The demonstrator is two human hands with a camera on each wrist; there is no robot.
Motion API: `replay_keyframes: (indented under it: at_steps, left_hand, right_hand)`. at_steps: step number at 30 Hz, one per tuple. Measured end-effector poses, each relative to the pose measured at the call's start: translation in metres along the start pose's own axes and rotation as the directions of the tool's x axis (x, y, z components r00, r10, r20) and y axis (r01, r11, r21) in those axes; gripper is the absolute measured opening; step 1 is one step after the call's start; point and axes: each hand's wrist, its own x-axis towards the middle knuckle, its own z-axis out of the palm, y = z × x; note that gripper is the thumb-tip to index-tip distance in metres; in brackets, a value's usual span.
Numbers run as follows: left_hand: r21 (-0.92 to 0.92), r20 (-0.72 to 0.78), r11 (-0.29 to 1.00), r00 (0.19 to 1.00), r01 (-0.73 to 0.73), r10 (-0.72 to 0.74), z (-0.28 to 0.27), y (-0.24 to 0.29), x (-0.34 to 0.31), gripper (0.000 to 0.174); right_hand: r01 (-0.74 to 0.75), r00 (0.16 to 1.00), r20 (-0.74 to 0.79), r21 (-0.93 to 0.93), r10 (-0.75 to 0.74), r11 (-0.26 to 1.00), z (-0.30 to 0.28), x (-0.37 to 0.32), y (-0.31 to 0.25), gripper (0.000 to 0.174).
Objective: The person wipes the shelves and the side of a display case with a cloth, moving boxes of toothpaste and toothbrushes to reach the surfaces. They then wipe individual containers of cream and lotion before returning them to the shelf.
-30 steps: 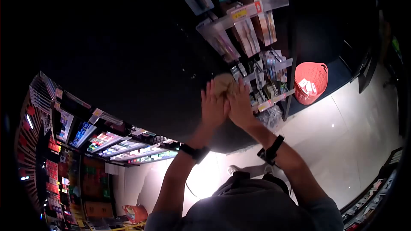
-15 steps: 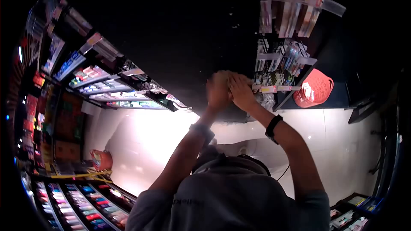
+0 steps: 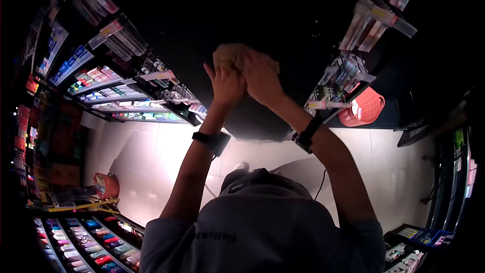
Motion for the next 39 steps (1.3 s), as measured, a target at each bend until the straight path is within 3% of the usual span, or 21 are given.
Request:
replay_keyframes:
  at_steps: [2, 4, 6, 8, 12, 14, 15, 16, 17, 18, 20, 21, 25, 26, 28, 29, 30, 32, 33, 37, 39]
  left_hand:
    - [0.136, 0.246, 0.989, 0.966, 0.052, -0.084, 0.009, -0.016, -0.038, 0.048]
    - [0.112, 0.085, 0.986, 0.988, 0.122, -0.131, 0.028, -0.026, -0.076, 0.042]
    - [0.037, 0.452, 0.989, 0.880, 0.141, -0.143, 0.036, -0.044, -0.140, 0.039]
    - [0.032, 0.366, 0.993, 0.924, 0.110, -0.114, 0.040, -0.051, -0.180, 0.037]
    - [-0.111, 0.511, 0.982, 0.857, 0.150, -0.073, 0.019, -0.065, -0.182, 0.040]
    - [-0.244, 0.563, 0.945, 0.825, 0.218, -0.046, 0.000, -0.065, -0.161, 0.042]
    - [-0.340, 0.483, 0.910, 0.874, 0.237, -0.048, -0.025, -0.059, -0.134, 0.045]
    - [-0.436, 0.403, 0.865, 0.914, 0.247, -0.058, -0.036, -0.056, -0.119, 0.048]
    - [-0.547, 0.423, 0.772, 0.903, 0.323, -0.078, -0.033, -0.062, -0.118, 0.050]
    - [-0.762, 0.457, 0.441, 0.876, 0.474, -0.152, -0.036, -0.061, -0.111, 0.040]
    - [-0.674, 0.727, 0.036, 0.671, 0.738, -0.146, -0.047, -0.063, -0.095, 0.022]
    - [-0.730, 0.683, -0.126, 0.711, 0.672, -0.167, -0.043, -0.056, -0.090, 0.020]
    - [-0.664, 0.732, -0.250, 0.680, 0.705, -0.028, -0.037, -0.042, -0.066, 0.022]
    - [-0.654, 0.736, -0.246, 0.677, 0.715, 0.014, -0.036, -0.037, -0.062, 0.022]
    - [-0.691, 0.688, -0.211, 0.719, 0.691, 0.102, -0.047, -0.016, -0.043, 0.026]
    - [-0.694, 0.681, -0.117, 0.701, 0.710, 0.212, -0.052, -0.009, -0.036, 0.029]
    - [-0.689, 0.678, -0.113, 0.692, 0.716, 0.248, -0.050, -0.005, -0.033, 0.029]
    - [-0.689, 0.666, 0.003, 0.632, 0.725, 0.397, -0.046, 0.001, -0.027, 0.030]
    - [-0.694, 0.657, 0.003, 0.631, 0.720, 0.412, -0.045, 0.002, -0.022, 0.030]
    - [-0.753, 0.646, 0.190, 0.651, 0.631, 0.399, -0.049, -0.005, -0.006, 0.039]
    - [-0.806, 0.592, 0.266, 0.721, 0.529, 0.361, -0.038, -0.028, -0.009, 0.034]
  right_hand:
    - [-0.099, 0.950, 0.303, 0.084, 0.070, 0.991, 0.021, -0.014, -0.017, 0.042]
    - [0.044, 0.952, 0.304, 0.019, -0.048, 0.999, 0.060, -0.036, -0.029, 0.043]
    - [0.184, 0.940, 0.303, -0.056, -0.159, 0.981, 0.097, -0.062, -0.040, 0.044]
    - [0.239, 0.910, 0.362, -0.051, -0.205, 0.970, 0.117, -0.084, -0.048, 0.044]
    - [0.257, 0.891, 0.405, -0.075, -0.206, 0.963, 0.106, -0.087, -0.047, 0.045]
    - [-0.019, 0.929, 0.366, 0.196, -0.055, 0.980, 0.088, -0.084, -0.044, 0.044]
    - [-0.029, 0.924, 0.380, 0.188, -0.046, 0.982, 0.076, -0.083, -0.045, 0.044]
    - [-0.181, 0.943, 0.328, 0.358, 0.058, 0.916, 0.061, -0.082, -0.047, 0.045]
    - [-0.309, 0.941, 0.287, 0.517, 0.179, 0.798, 0.049, -0.082, -0.048, 0.045]
    - [-0.329, 0.935, 0.295, 0.504, 0.199, 0.799, 0.042, -0.082, -0.049, 0.045]
    - [-0.346, 0.938, 0.158, 0.455, 0.308, 0.821, 0.031, -0.080, -0.049, 0.048]
    - [-0.420, 0.906, 0.151, 0.441, 0.395, 0.793, 0.028, -0.082, -0.052, 0.048]
    - [-0.420, 0.899, 0.063, 0.411, 0.434, 0.809, 0.021, -0.096, -0.052, 0.060]
    - [-0.446, 0.883, 0.049, 0.394, 0.467, 0.804, 0.018, -0.098, -0.053, 0.060]
    - [-0.512, 0.857, 0.284, 0.567, 0.431, 0.645, 0.001, -0.098, -0.059, 0.061]
    - [-0.621, 0.750, 0.421, 0.713, 0.510, 0.325, -0.008, -0.098, -0.067, 0.058]
    - [-0.627, 0.736, 0.407, 0.710, 0.541, 0.320, -0.011, -0.103, -0.069, 0.058]
    - [-0.643, 0.514, 0.607, 0.740, 0.606, -0.197, -0.018, -0.108, -0.066, 0.052]
    - [-0.642, 0.523, 0.522, 0.761, 0.673, -0.092, -0.006, -0.123, -0.061, 0.041]
    - [-0.600, 0.538, 0.463, 0.797, 0.704, -0.065, -0.027, -0.140, -0.052, 0.033]
    - [-0.667, 0.491, 0.383, 0.744, 0.782, 0.054, -0.040, -0.147, -0.045, 0.024]
